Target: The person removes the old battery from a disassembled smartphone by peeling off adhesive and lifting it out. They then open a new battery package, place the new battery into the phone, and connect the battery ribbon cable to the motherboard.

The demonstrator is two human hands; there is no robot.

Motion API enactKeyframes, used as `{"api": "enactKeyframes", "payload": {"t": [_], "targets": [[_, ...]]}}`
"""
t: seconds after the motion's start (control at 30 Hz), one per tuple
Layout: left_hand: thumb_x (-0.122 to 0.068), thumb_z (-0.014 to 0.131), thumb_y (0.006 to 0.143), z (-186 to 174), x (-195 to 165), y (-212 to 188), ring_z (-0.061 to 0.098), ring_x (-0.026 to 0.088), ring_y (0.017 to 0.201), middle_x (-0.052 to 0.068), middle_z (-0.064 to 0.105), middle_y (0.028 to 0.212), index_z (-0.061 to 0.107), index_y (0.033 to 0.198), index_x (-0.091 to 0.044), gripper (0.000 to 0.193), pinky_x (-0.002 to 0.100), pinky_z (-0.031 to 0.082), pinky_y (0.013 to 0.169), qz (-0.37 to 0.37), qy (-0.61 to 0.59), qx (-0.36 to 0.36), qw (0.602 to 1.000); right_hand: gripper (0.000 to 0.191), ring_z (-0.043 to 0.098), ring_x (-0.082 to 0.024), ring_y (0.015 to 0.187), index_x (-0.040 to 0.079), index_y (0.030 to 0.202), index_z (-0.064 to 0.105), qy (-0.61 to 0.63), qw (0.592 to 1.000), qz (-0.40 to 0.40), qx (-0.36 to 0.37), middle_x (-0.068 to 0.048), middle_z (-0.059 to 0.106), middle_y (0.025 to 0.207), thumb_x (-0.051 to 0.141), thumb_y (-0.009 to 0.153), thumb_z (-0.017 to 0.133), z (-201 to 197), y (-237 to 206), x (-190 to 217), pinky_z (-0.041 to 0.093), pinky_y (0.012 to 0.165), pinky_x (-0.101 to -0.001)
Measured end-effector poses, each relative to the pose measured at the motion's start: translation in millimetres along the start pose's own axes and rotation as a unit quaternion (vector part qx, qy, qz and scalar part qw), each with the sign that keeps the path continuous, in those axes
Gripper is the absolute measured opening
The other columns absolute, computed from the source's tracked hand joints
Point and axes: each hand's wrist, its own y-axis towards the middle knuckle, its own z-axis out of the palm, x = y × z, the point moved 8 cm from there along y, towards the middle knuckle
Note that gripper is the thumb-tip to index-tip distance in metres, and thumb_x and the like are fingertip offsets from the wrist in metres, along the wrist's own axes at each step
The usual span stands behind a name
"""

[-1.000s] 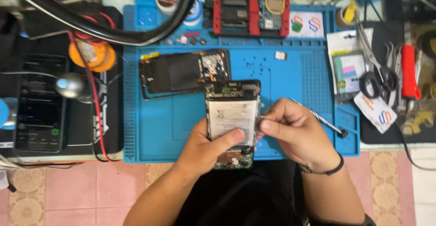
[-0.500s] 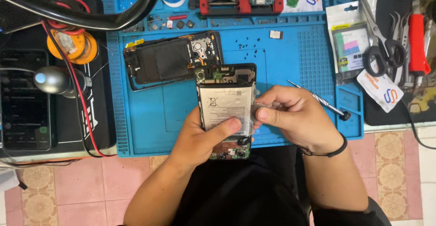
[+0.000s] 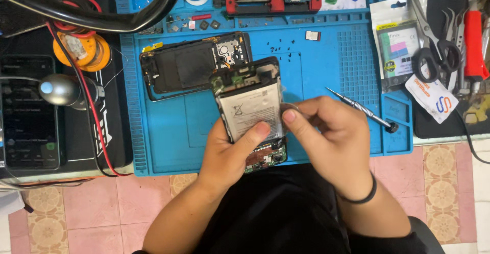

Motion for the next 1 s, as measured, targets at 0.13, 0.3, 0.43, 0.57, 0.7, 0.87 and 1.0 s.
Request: {"api": "enactKeyframes", "payload": {"t": [0.13, 0.3, 0.43, 0.57, 0.7, 0.87, 1.0], "targets": [[-0.018, 0.070, 0.100, 2, -16, -1, 0.073, 0.019, 0.099, 0.010, 0.074, 0.114, 0.063, 0.129, -0.002, 0.034, 0.032, 0.063, 0.075, 0.102, -0.056, 0.028, 0.993, 0.013, 0.073, -0.012, 0.086, 0.001, 0.100, 0.063, 0.219, 0.975, 0.018, -0.034, -0.012, 0.075, 0.099, 0.011, 0.102, 0.071, -1, -11, -1, 0.060, 0.081, -0.0264], [-0.017, 0.069, 0.097, 4, -15, 0, 0.077, 0.023, 0.093, 0.011, 0.073, 0.111, 0.061, 0.129, -0.003, 0.036, 0.036, 0.068, 0.074, 0.079, -0.103, 0.056, 0.990, 0.019, 0.064, -0.011, 0.081, 0.001, 0.100, 0.060, 0.116, 0.991, 0.039, -0.044, -0.013, 0.069, 0.094, 0.008, 0.096, 0.077, -13, -2, -17, 0.052, 0.073, -0.0256], [-0.015, 0.068, 0.098, 0, -15, 0, 0.077, 0.026, 0.092, 0.014, 0.074, 0.110, 0.062, 0.127, -0.001, 0.033, 0.035, 0.066, 0.069, 0.075, -0.094, 0.034, 0.992, 0.025, 0.068, -0.013, 0.067, 0.003, 0.107, 0.067, -0.129, 0.990, 0.056, -0.002, -0.010, 0.073, 0.079, 0.008, 0.086, 0.080, -19, 15, -25, 0.053, 0.062, -0.0277], [-0.015, 0.068, 0.098, 1, -14, 0, 0.077, 0.026, 0.093, 0.013, 0.073, 0.111, 0.060, 0.129, -0.001, 0.035, 0.035, 0.067, 0.070, 0.075, -0.101, 0.043, 0.991, 0.020, 0.068, -0.023, 0.081, 0.008, 0.103, 0.073, -0.290, 0.944, -0.157, -0.021, -0.013, 0.074, 0.093, 0.007, 0.087, 0.085, -15, 12, 18, 0.053, 0.071, -0.0333], [-0.016, 0.069, 0.098, 1, -11, -3, 0.077, 0.024, 0.094, 0.013, 0.074, 0.112, 0.062, 0.129, 0.001, 0.035, 0.033, 0.065, 0.068, 0.083, -0.065, 0.039, 0.994, 0.030, 0.075, -0.016, 0.089, 0.002, 0.119, 0.069, -0.118, 0.984, -0.131, 0.000, -0.011, 0.076, 0.104, 0.006, 0.091, 0.080, -10, 0, 28, 0.058, 0.079, -0.0297], [-0.012, 0.071, 0.096, -2, -8, -3, 0.074, 0.018, 0.095, 0.010, 0.073, 0.113, 0.061, 0.127, -0.002, 0.034, 0.035, 0.066, 0.072, 0.106, -0.063, 0.002, 0.992, 0.040, 0.077, -0.013, 0.085, -0.001, 0.123, 0.065, -0.014, 0.996, -0.078, 0.042, -0.008, 0.077, 0.092, 0.004, 0.086, 0.080, 5, -6, 24, 0.062, 0.077, -0.0253], [-0.011, 0.070, 0.099, 0, -8, -5, 0.074, 0.018, 0.096, 0.011, 0.073, 0.114, 0.062, 0.127, -0.001, 0.032, 0.035, 0.066, 0.075, 0.106, -0.056, 0.021, 0.993, 0.042, 0.070, -0.010, 0.082, -0.003, 0.128, 0.057, 0.067, 0.994, -0.057, 0.061, -0.006, 0.071, 0.090, -0.001, 0.090, 0.074, 9, -7, 19, 0.058, 0.076, -0.0234]]}}
